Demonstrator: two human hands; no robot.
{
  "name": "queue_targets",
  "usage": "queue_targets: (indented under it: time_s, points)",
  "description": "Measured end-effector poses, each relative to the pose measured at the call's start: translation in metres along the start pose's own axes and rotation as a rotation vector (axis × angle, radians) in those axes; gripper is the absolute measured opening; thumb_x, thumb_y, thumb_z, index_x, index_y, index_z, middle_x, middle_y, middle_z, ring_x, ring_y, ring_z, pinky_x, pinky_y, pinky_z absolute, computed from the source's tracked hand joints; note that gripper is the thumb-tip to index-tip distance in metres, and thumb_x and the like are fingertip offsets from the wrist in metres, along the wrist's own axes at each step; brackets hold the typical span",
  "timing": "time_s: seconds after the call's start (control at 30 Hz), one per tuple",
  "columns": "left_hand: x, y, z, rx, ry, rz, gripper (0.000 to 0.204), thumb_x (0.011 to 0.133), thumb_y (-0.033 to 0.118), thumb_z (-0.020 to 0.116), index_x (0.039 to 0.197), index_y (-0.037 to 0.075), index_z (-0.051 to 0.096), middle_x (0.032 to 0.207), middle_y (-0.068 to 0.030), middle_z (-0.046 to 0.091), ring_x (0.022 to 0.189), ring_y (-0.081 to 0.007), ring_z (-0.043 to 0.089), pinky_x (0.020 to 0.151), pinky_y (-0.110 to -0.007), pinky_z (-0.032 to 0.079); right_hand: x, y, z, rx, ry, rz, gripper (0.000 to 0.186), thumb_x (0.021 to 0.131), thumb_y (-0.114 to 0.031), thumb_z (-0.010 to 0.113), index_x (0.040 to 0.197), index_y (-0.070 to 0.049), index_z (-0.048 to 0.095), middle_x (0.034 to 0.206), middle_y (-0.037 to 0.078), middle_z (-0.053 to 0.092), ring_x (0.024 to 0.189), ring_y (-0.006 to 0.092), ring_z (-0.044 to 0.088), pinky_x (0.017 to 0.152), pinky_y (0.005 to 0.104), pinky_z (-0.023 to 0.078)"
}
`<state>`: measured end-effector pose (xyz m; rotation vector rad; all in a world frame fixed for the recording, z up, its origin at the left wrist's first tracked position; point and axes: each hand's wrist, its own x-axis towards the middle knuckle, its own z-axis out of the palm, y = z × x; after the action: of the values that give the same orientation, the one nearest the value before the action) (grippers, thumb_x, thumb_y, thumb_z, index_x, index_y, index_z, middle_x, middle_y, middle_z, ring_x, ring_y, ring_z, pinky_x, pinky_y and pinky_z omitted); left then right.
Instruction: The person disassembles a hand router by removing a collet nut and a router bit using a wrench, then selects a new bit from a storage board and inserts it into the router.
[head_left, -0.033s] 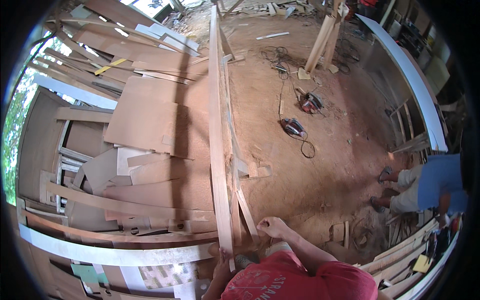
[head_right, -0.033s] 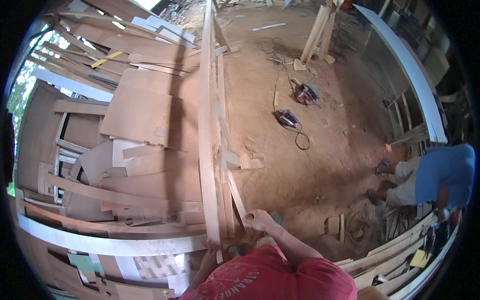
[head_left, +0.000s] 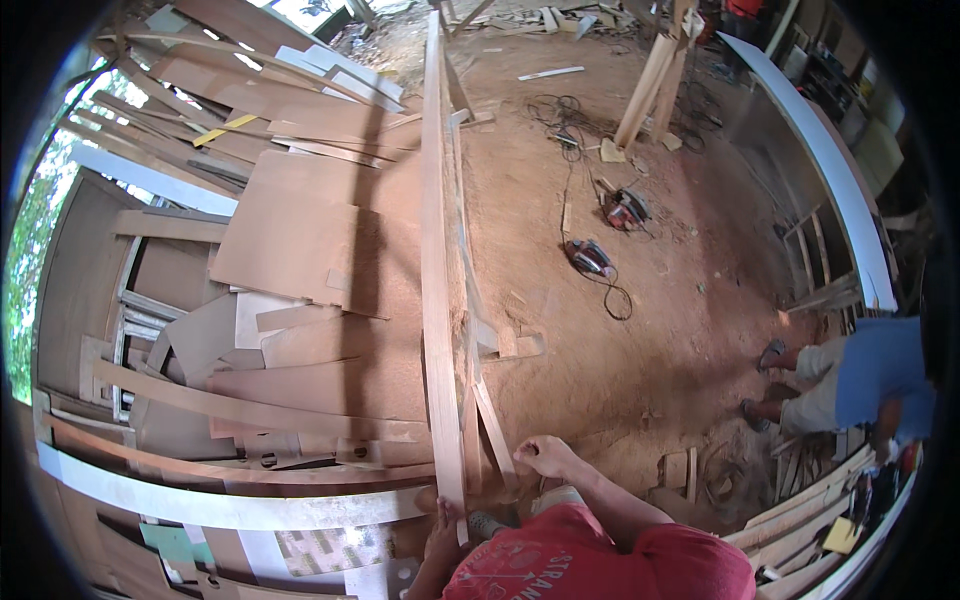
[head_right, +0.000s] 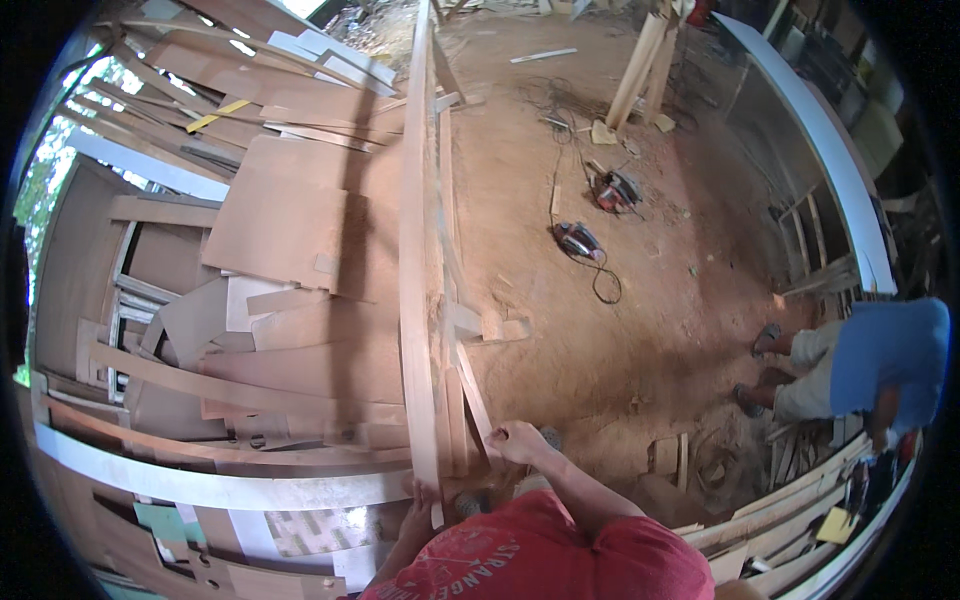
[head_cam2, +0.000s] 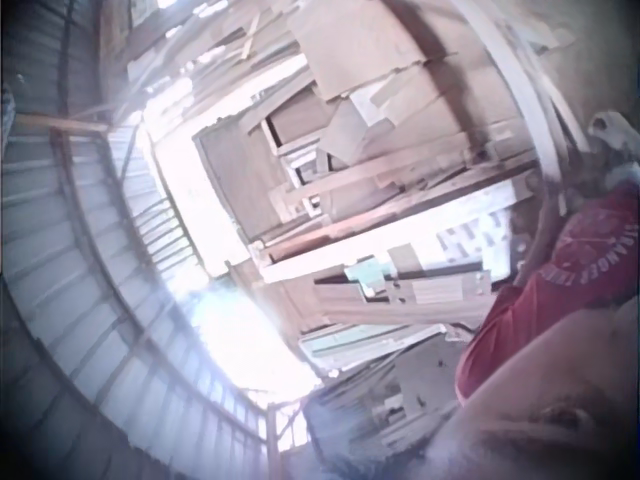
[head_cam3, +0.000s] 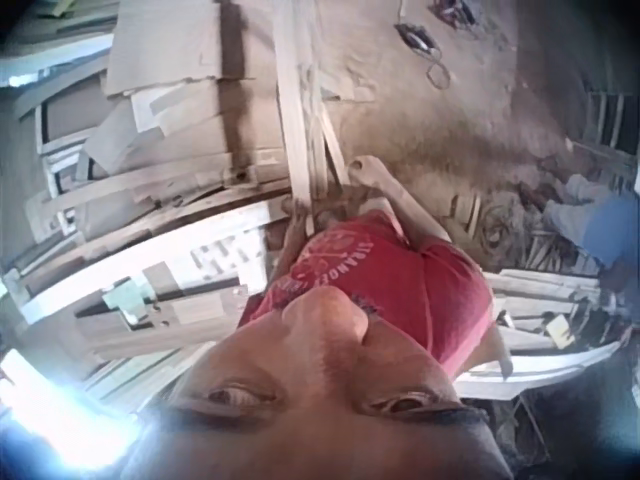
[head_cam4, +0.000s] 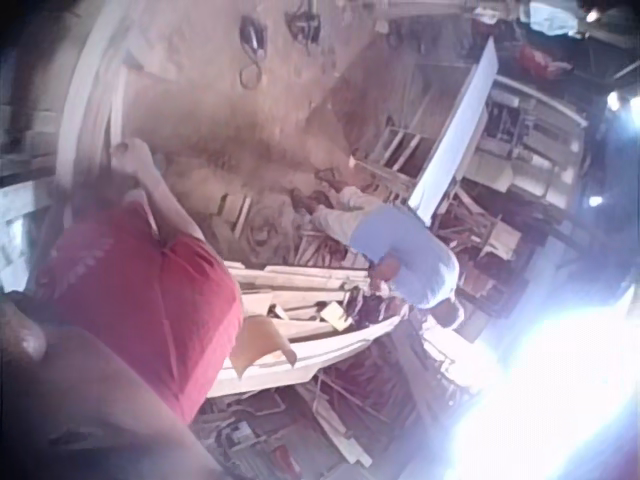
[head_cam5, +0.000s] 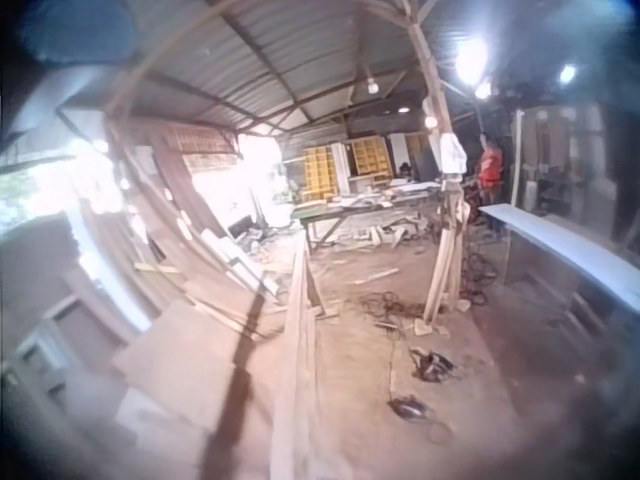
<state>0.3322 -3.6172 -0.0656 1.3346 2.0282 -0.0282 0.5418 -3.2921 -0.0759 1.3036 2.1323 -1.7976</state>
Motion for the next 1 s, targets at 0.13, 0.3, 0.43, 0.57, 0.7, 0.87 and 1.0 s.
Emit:
queue_targets:
  time_s: [0.13,0.3,0.43,0.57,0.7,0.87,1.0]
  points:
    - [0.002,0.009,-0.007,0.058,0.021,-0.045,0.125,0.075,0.031,0.085,0.166,-0.004,0.008,0.175,-0.0271,-0.003,0.136,-0.0497,0.052,0.111,-0.05,0.05,0.008,0.001,-0.022,0.014,-0.056,0.091,0.044,0.094,-0.044,0.075,0.114,-0.005,0.078,0.107,0.018,0.078,0.103,0.0301,0.075,0.092,0.0406,0.057]
    - [-0.002,0.02,-0.01,-0.018,0.103,-0.081,0.109,0.08,0.035,0.081,0.163,-0.005,0.023,0.173,-0.0275,0.015,0.137,-0.0481,0.051,0.113,-0.052,0.046,0.005,0.025,-0.039,-0.013,-0.025,0.068,0.046,0.092,-0.046,0.077,0.113,-0.005,0.079,0.102,0.017,0.078,0.098,0.0279,0.075,0.088,0.0393,0.057]
    - [-0.002,0.019,-0.017,0.007,-0.017,-0.085,0.111,0.083,0.038,0.079,0.165,-0.006,0.017,0.174,-0.0277,0.012,0.142,-0.0489,0.046,0.115,-0.052,0.045,-0.006,0.032,-0.067,-0.038,-0.014,0.047,0.048,0.091,-0.048,0.077,0.113,-0.005,0.079,0.101,0.018,0.078,0.096,0.0281,0.076,0.086,0.0396,0.057]
    - [0.009,0.024,-0.02,0.033,0.262,0.003,0.092,0.085,0.04,0.076,0.157,-0.005,0.04,0.167,-0.025,0.034,0.141,-0.0449,0.049,0.114,-0.053,0.044,-0.003,0.038,-0.094,-0.077,0.061,-0.007,0.048,0.092,-0.048,0.076,0.113,-0.005,0.079,0.097,0.018,0.078,0.091,0.028,0.076,0.083,0.0394,0.058]
    - [0.051,0.04,-0.018,-0.105,0.486,-0.217,0.048,0.084,0.035,0.076,0.118,0.003,0.068,0.132,-0.0206,0.063,0.126,-0.04,0.058,0.108,-0.053,0.045,0.002,0.026,-0.133,-0.078,0.096,0.002,0.042,0.093,-0.041,0.072,0.114,-0.005,0.078,0.102,0.02,0.078,0.098,0.033,0.076,0.088,0.0422,0.057]
    - [0.12,0.069,-0.04,-0.113,0.712,-0.336,0.058,0.082,0.031,0.072,0.128,-0.003,0.058,0.137,-0.0284,0.056,0.129,-0.0488,0.051,0.112,-0.059,0.038,0.024,-0.001,-0.174,-0.076,0.148,-0.037,0.046,0.094,-0.047,0.074,0.117,-0.007,0.078,0.096,0.015,0.078,0.088,0.0266,0.075,0.081,0.0383,0.057]
    - [0.2,0.089,-0.07,-0.081,0.797,-0.167,0.062,0.083,0.03,0.071,0.133,-0.003,0.053,0.143,-0.0311,0.051,0.135,-0.0507,0.046,0.114,-0.062,0.036,0.049,-0.03,-0.218,-0.028,0.129,-0.071,0.044,0.094,-0.049,0.072,0.115,-0.011,0.078,0.097,0.018,0.078,0.091,0.031,0.077,0.081,0.0411,0.059]
